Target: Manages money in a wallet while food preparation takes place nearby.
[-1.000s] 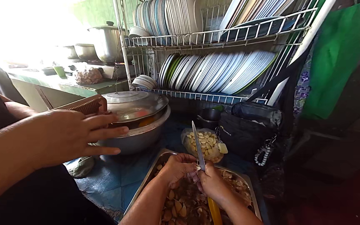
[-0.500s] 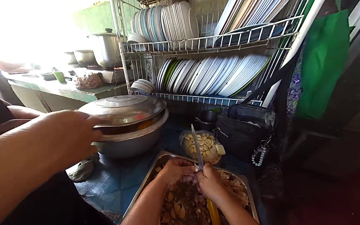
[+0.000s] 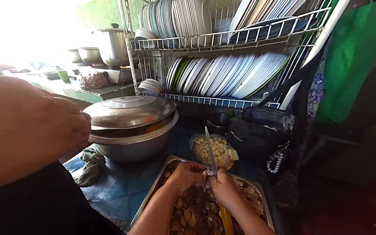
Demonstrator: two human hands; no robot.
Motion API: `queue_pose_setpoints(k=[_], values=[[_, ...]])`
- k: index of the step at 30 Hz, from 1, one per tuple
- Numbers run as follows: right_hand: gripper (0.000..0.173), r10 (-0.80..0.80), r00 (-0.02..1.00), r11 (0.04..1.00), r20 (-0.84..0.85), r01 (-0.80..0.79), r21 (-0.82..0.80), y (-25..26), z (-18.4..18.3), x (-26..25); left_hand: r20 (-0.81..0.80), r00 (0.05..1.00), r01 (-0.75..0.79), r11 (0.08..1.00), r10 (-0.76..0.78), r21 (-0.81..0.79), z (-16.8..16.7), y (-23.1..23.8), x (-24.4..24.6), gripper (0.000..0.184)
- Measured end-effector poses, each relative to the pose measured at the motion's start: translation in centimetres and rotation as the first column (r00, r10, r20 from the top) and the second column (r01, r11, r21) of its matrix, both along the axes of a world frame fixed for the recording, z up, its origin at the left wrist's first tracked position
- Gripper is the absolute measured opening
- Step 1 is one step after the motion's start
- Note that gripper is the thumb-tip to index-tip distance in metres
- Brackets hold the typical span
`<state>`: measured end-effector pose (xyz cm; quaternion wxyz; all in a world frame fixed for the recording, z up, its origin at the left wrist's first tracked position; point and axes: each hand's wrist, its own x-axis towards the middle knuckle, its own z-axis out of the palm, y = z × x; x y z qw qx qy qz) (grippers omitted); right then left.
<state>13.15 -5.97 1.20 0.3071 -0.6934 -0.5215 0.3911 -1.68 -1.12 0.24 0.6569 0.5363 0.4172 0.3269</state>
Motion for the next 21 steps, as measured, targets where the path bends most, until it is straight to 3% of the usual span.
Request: queue_pose_setpoints(k=[3,8,16,21], values=[[0.029,-0.066,0.996,0.998,0.055,0.067,-0.008,0.24,-0.16,0.45,0.03,0.999,-0.018,1.0,0.017,0.011,0.31,-0.12,-0.01,0.029],[0.03,0.004,0.996,0.998,0.091,0.002,-0.066,0.31,-0.22,0.73,0.081,0.996,-0.028,1.0,0.028,0.0,0.09,0.01,0.05,0.01],[0.03,0.085,0.996,0.996,-0.024,-0.084,0.024,-0.15,0.16,0.61,0.044,0.999,-0.007,0.996,0.003,0.085,-0.51,0.25,-0.08,0.013],[0.033,0.178,0.983,0.984,0.034,-0.179,0.006,-0.17,-0.01,0.43,-0.013,1.0,-0.024,0.996,0.025,0.084,-0.39,0.26,-0.02,0.013]])
